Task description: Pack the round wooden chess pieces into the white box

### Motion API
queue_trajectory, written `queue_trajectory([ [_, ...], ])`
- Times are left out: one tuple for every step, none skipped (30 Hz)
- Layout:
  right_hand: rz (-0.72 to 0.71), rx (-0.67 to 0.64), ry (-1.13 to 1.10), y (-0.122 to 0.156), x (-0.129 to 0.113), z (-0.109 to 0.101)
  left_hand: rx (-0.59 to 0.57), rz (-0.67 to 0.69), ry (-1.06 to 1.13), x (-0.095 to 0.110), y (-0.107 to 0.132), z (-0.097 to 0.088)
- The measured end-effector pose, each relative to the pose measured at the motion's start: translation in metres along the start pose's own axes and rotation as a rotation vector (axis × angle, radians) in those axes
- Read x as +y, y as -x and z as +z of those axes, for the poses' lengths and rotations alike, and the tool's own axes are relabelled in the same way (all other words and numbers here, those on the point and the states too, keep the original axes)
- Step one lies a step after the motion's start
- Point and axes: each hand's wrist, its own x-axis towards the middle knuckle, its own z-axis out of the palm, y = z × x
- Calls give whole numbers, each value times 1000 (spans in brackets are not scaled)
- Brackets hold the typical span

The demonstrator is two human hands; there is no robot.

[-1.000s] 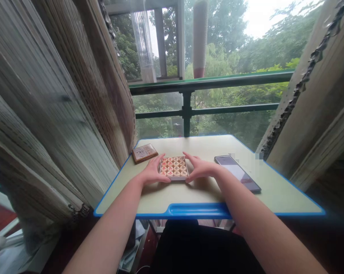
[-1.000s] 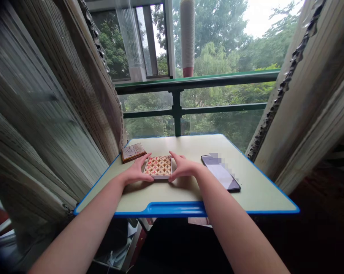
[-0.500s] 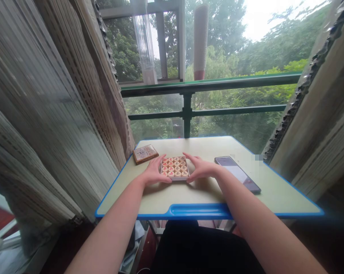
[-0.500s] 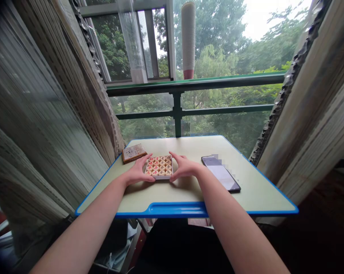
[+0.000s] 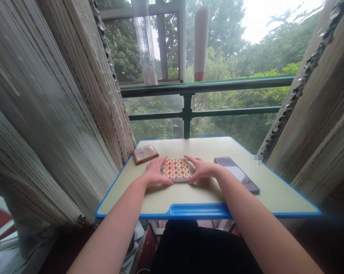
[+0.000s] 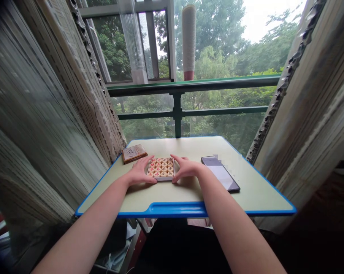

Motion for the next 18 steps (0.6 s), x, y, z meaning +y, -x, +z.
queue_trajectory([
  [2,-5,5,0,0,0,-5,-12,-4,0,0,0],
  [3,-11,8,-1,0,0,-8,-24,-7,-1,0,1],
  [3,-18,12,-1,0,-1,-9,-34,-10,-1,-1,1],
  [1,-23,14,-1,0,-1,-9,-42,-11,-2,-1,2],
  [-1,-26,16,-1,0,-1,-9,-47,-14,-3,-2,3],
  [-2,-26,16,-1,0,-1,-9,-51,-16,-3,-2,3],
  [-4,-24,15,-1,0,-2,-10,-54,-17,-4,-3,4],
  [-4,-19,13,-1,0,-2,-13,-58,-18,-5,-4,4],
  [-2,-10,11,-2,0,-2,-17,-62,-17,-5,-5,5],
  [6,-1,7,-2,0,-2,-18,-67,-15,-5,-5,5],
  [16,9,4,-2,1,-2,-16,-71,-13,-6,-6,5],
  [25,21,-1,-2,1,-2,-11,-73,-12,-6,-6,5],
  [31,31,-7,-3,1,-2,-4,-71,-9,-6,-6,5],
  [33,39,-13,-3,2,-2,3,-66,-6,-7,-6,5],
  [30,44,-19,-3,2,-2,10,-57,0,-7,-6,5],
  [23,49,-25,-3,3,-1,16,-47,7,-8,-6,5],
  [16,56,-29,-3,3,-1,21,-37,15,-9,-6,5],
  [8,62,-29,-4,4,-1,27,-28,24,-9,-6,6],
])
